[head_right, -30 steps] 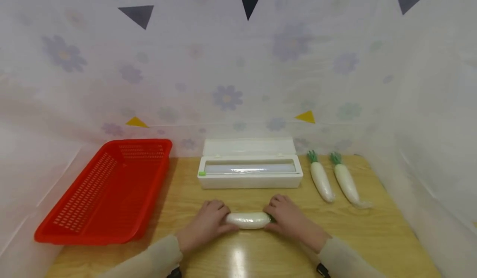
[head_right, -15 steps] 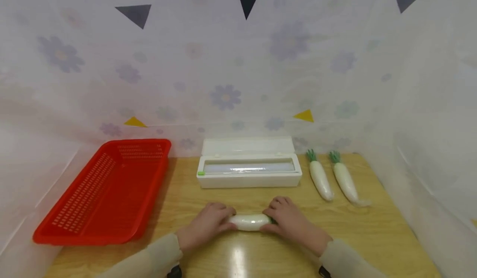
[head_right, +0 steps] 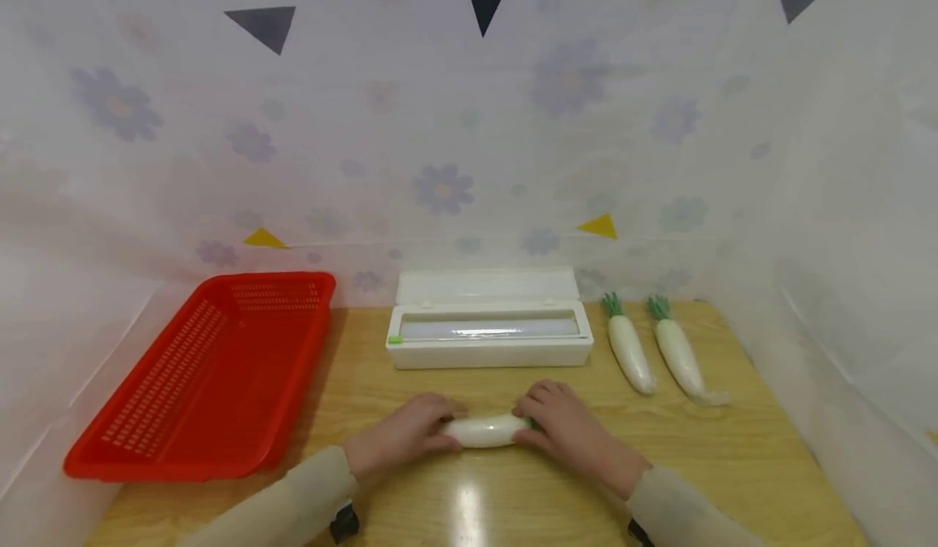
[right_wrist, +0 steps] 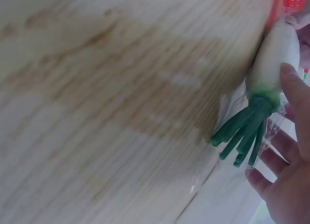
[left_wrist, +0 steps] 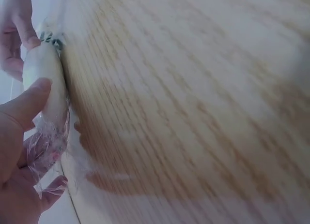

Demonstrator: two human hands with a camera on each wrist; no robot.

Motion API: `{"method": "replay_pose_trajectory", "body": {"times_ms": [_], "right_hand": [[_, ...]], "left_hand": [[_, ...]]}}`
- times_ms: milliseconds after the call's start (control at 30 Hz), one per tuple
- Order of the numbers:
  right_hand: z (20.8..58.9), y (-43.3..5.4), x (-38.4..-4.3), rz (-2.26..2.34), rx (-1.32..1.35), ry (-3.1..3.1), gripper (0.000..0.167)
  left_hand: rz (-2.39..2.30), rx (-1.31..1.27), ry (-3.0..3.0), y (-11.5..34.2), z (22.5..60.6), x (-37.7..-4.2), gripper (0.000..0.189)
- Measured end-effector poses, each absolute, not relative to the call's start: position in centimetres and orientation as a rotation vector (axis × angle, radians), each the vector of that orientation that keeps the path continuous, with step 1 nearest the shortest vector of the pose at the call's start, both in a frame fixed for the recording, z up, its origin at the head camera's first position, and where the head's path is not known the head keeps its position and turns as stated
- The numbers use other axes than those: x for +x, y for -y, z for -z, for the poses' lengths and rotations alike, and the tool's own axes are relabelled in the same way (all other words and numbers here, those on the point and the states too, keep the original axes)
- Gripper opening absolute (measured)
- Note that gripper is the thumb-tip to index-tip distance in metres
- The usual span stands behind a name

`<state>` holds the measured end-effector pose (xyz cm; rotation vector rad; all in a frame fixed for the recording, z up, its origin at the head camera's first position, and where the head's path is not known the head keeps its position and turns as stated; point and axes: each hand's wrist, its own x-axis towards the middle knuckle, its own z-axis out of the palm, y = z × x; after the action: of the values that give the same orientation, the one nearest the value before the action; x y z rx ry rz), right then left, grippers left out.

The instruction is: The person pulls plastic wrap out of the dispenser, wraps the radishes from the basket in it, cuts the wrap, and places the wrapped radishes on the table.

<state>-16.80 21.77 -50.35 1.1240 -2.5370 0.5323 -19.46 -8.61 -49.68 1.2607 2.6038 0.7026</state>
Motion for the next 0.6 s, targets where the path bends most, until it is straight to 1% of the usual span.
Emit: {"method": "replay_pose_trajectory", "body": {"times_ms": [200, 300, 433, 600], "right_hand": [[50.06, -21.54, -17.06, -0.590, 1.074, 2.565, 0.032], [50.13, -21.53, -17.20, -0.600, 1.062, 2.579, 0.029], [50.37, -21.43, -17.52, -0.571, 1.069, 2.518, 0.019], [50.40, -21.08, -17.54, -0.500, 0.990, 2.502, 0.019]], "left_hand": [[-0.707, 1.171, -2.662, 8.60, 49.71, -19.81, 0.031], [-0.678, 1.121, -2.697, 8.62, 49.76, -19.83, 0.030], [-0.691, 1.134, -2.748, 8.71, 49.91, -19.74, 0.028], [-0.700, 1.177, -2.837, 8.82, 49.99, -19.83, 0.032]]}}
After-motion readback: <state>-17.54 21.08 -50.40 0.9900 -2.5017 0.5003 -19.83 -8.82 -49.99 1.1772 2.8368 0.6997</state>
